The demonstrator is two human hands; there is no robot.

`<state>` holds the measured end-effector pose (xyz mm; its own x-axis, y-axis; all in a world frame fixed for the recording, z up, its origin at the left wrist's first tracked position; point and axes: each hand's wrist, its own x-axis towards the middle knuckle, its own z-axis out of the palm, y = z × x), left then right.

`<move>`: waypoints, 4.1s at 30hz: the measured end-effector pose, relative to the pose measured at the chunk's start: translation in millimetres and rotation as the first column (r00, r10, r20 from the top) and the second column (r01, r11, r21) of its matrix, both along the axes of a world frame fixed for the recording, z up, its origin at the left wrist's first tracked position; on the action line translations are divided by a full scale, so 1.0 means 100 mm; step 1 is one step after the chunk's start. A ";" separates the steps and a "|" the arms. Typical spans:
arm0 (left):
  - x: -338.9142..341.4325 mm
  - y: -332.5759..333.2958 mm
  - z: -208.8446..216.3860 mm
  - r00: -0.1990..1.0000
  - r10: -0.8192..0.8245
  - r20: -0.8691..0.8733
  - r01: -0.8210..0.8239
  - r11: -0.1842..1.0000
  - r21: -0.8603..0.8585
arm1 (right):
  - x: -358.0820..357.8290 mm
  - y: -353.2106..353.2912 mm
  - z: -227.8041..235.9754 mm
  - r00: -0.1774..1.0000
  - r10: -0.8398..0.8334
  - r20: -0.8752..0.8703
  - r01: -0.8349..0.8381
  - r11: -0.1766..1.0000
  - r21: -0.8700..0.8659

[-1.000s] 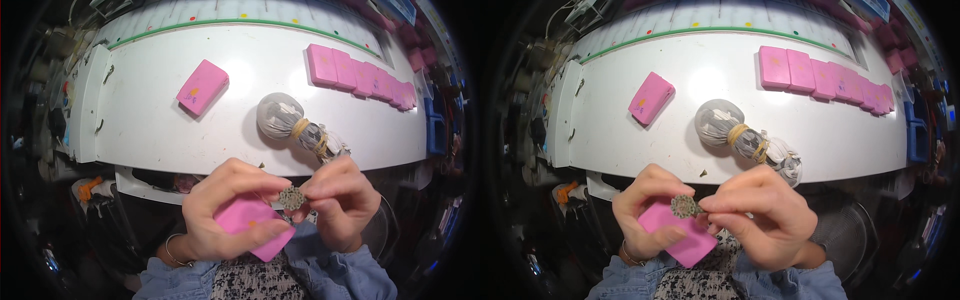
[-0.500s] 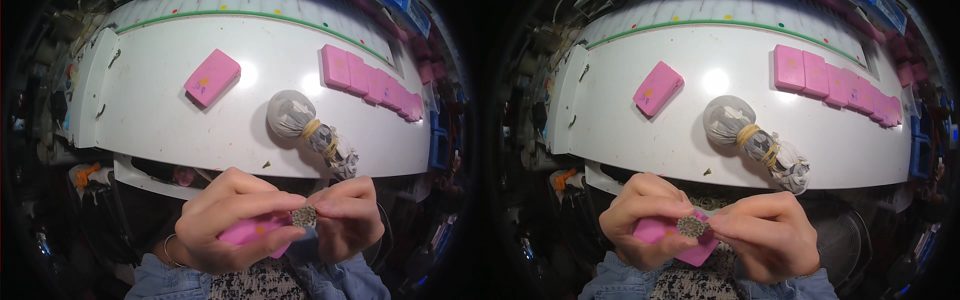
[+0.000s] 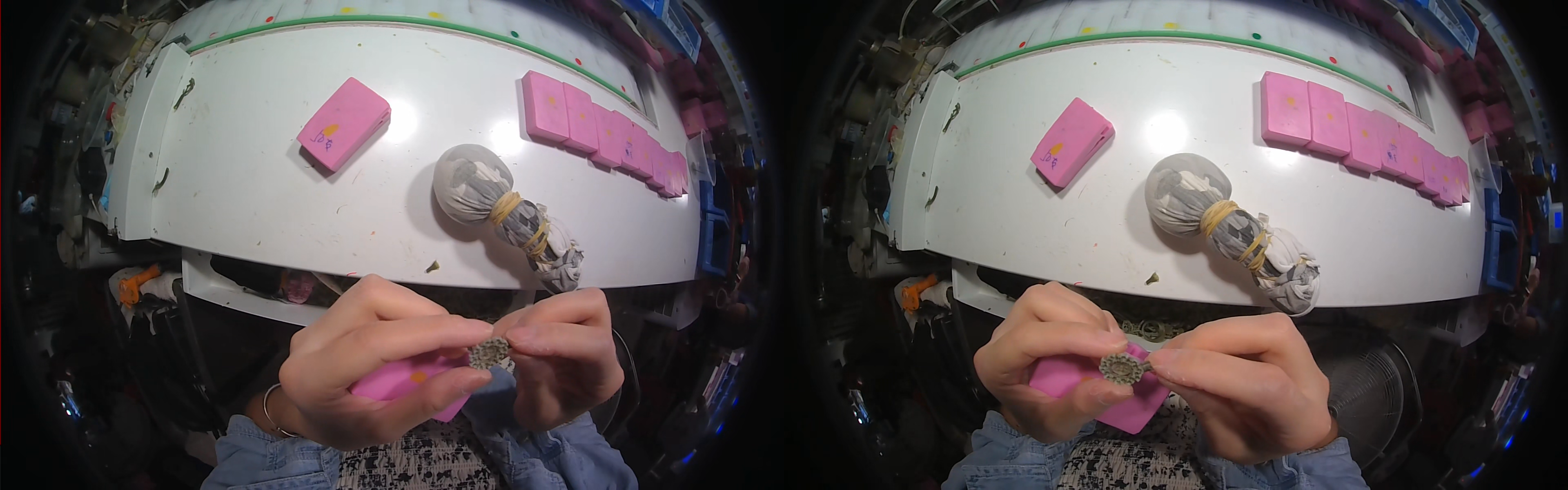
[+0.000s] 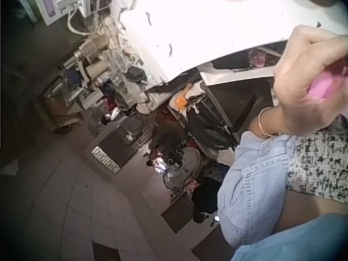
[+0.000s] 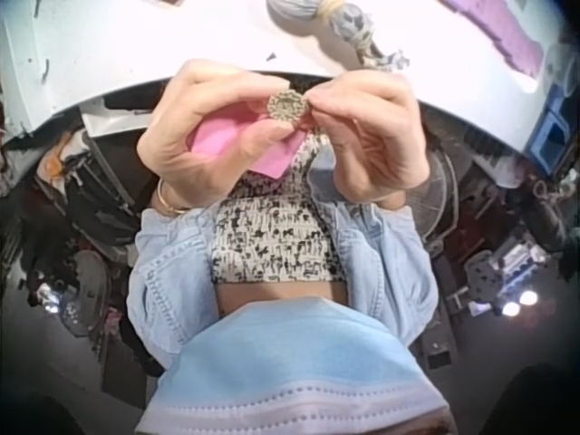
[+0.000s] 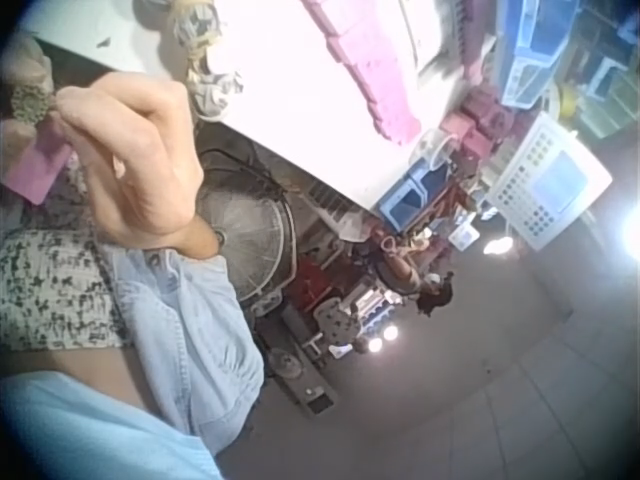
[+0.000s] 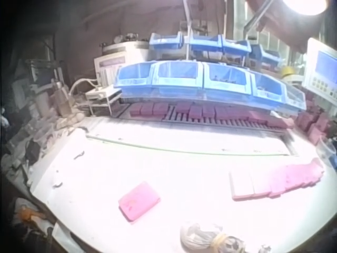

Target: Assembling small decorative jewelry or accessory components into specialized pink molds.

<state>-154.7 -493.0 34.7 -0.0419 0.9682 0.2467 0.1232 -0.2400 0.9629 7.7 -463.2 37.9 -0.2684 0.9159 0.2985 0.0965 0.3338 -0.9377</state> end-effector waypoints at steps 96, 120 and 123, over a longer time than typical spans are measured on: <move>-0.15 -0.01 -0.12 0.985 0.071 0.157 -0.050 0.990 -0.132 | -0.06 0.14 0.01 0.984 0.134 0.117 -0.126 0.989 -0.073; -0.72 0.57 -0.45 0.781 0.263 0.567 -0.169 0.962 -0.213 | -1.25 4.22 1.83 0.937 -0.255 0.239 0.195 0.949 0.248; -0.81 0.63 -0.46 0.821 0.295 0.489 -0.201 0.951 -0.236 | -1.33 4.64 2.06 0.869 -0.456 0.194 0.369 0.857 0.361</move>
